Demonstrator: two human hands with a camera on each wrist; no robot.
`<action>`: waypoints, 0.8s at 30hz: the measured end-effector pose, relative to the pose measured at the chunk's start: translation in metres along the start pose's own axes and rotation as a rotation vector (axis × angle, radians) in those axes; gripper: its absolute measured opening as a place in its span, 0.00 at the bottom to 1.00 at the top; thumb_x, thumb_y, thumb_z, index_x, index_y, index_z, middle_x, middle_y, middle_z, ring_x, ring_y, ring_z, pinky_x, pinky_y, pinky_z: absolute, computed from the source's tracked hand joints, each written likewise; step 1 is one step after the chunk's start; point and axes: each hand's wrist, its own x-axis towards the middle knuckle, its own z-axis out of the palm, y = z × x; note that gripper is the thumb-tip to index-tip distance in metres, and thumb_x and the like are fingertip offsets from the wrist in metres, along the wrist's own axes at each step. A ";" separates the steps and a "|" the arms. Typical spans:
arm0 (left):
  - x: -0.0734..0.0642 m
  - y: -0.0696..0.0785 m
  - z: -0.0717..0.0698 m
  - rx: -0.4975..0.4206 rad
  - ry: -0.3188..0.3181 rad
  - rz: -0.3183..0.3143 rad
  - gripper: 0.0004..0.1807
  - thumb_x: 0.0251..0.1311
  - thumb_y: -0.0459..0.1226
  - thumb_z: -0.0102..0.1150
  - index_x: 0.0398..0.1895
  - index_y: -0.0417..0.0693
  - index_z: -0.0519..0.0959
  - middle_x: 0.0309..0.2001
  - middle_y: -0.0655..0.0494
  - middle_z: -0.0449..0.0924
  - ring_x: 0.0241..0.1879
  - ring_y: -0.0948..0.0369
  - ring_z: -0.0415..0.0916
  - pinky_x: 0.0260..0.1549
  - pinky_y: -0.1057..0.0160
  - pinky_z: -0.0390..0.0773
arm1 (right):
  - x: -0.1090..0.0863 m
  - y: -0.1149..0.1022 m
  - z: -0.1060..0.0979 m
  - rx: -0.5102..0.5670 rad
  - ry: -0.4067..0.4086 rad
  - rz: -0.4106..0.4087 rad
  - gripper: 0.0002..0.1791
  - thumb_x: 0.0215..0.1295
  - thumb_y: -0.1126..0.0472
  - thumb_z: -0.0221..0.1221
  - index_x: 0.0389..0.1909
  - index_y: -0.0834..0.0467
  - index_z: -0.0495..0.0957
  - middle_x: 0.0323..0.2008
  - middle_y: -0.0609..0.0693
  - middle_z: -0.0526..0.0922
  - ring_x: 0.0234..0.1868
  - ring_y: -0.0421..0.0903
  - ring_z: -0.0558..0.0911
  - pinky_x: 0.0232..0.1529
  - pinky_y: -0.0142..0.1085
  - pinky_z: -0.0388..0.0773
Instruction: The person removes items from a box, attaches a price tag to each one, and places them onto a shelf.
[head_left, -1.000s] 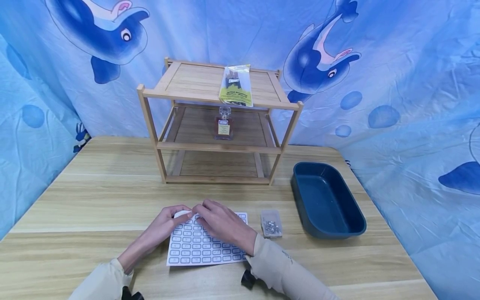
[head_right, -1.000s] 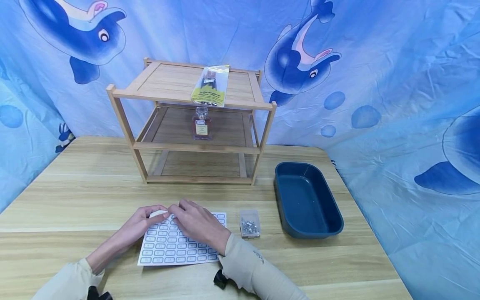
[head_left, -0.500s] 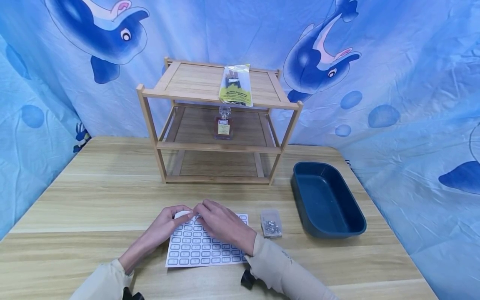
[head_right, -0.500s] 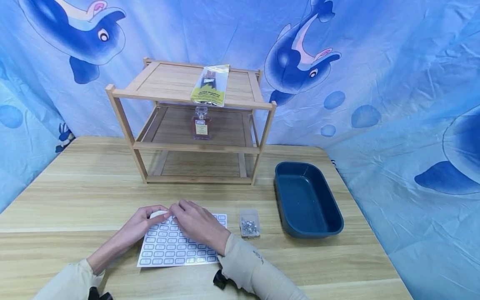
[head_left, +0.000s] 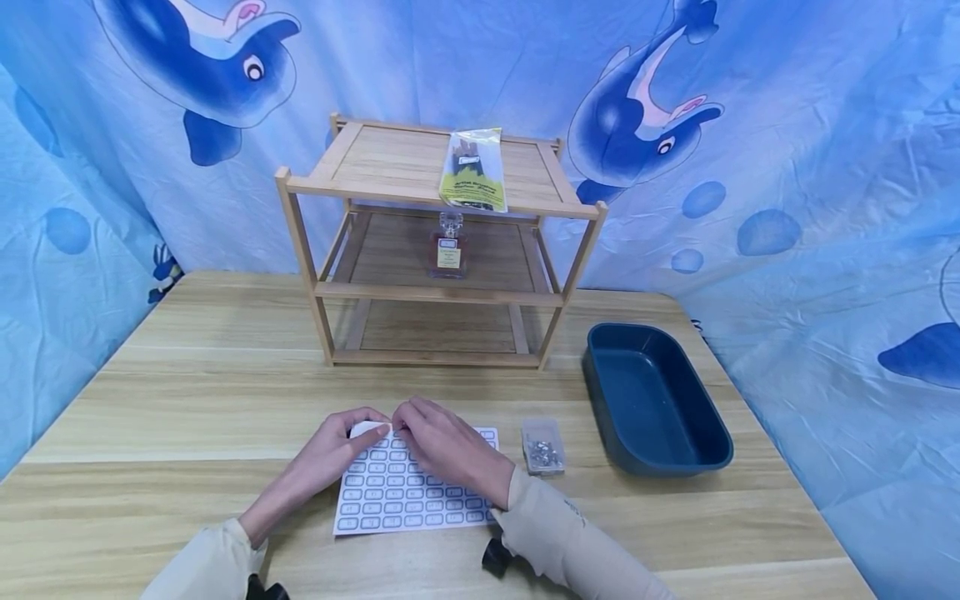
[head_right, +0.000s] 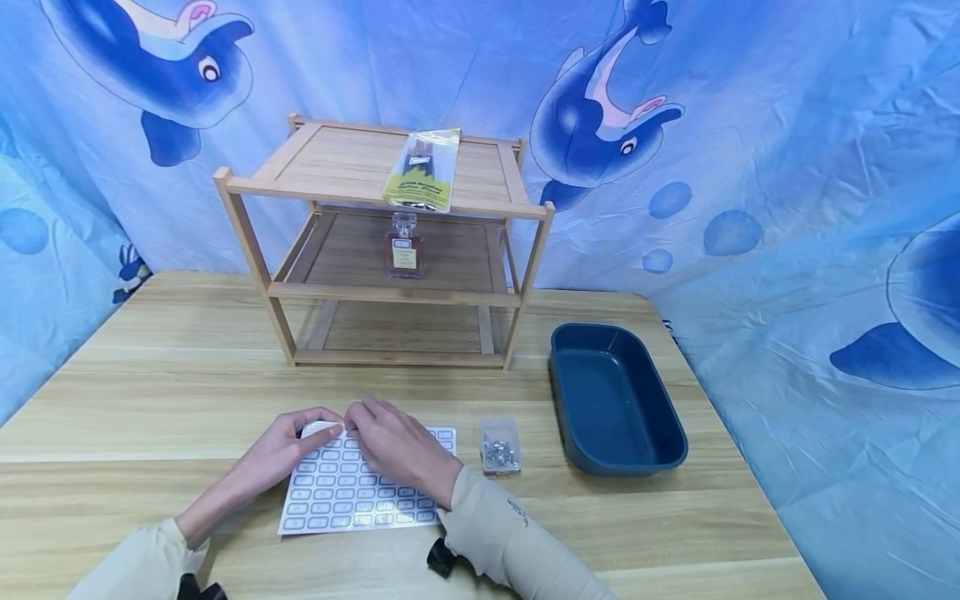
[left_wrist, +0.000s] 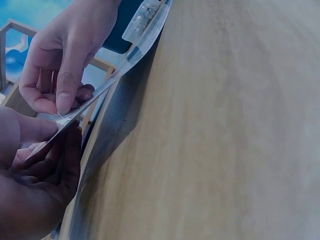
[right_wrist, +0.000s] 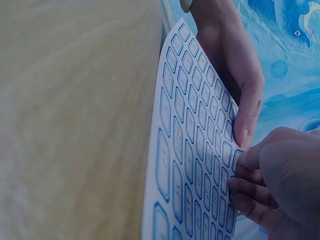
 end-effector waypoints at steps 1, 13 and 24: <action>0.000 0.000 0.000 0.024 0.008 0.015 0.10 0.74 0.36 0.57 0.48 0.37 0.83 0.40 0.53 0.85 0.42 0.58 0.79 0.44 0.65 0.76 | 0.000 0.000 0.000 0.002 0.002 0.001 0.05 0.78 0.65 0.56 0.49 0.56 0.76 0.45 0.46 0.79 0.45 0.37 0.78 0.48 0.20 0.75; 0.000 0.002 0.000 0.198 0.076 0.072 0.06 0.71 0.33 0.61 0.45 0.41 0.84 0.38 0.57 0.84 0.40 0.60 0.78 0.42 0.62 0.76 | -0.002 0.001 0.000 0.084 -0.001 0.054 0.04 0.77 0.64 0.58 0.48 0.56 0.76 0.44 0.45 0.78 0.44 0.37 0.77 0.48 0.21 0.75; 0.000 0.003 0.001 0.220 0.107 0.033 0.05 0.70 0.31 0.60 0.44 0.39 0.84 0.36 0.54 0.83 0.37 0.59 0.76 0.39 0.63 0.74 | -0.003 0.003 0.000 0.185 0.033 0.068 0.03 0.76 0.66 0.57 0.46 0.58 0.75 0.43 0.47 0.77 0.42 0.38 0.75 0.45 0.21 0.74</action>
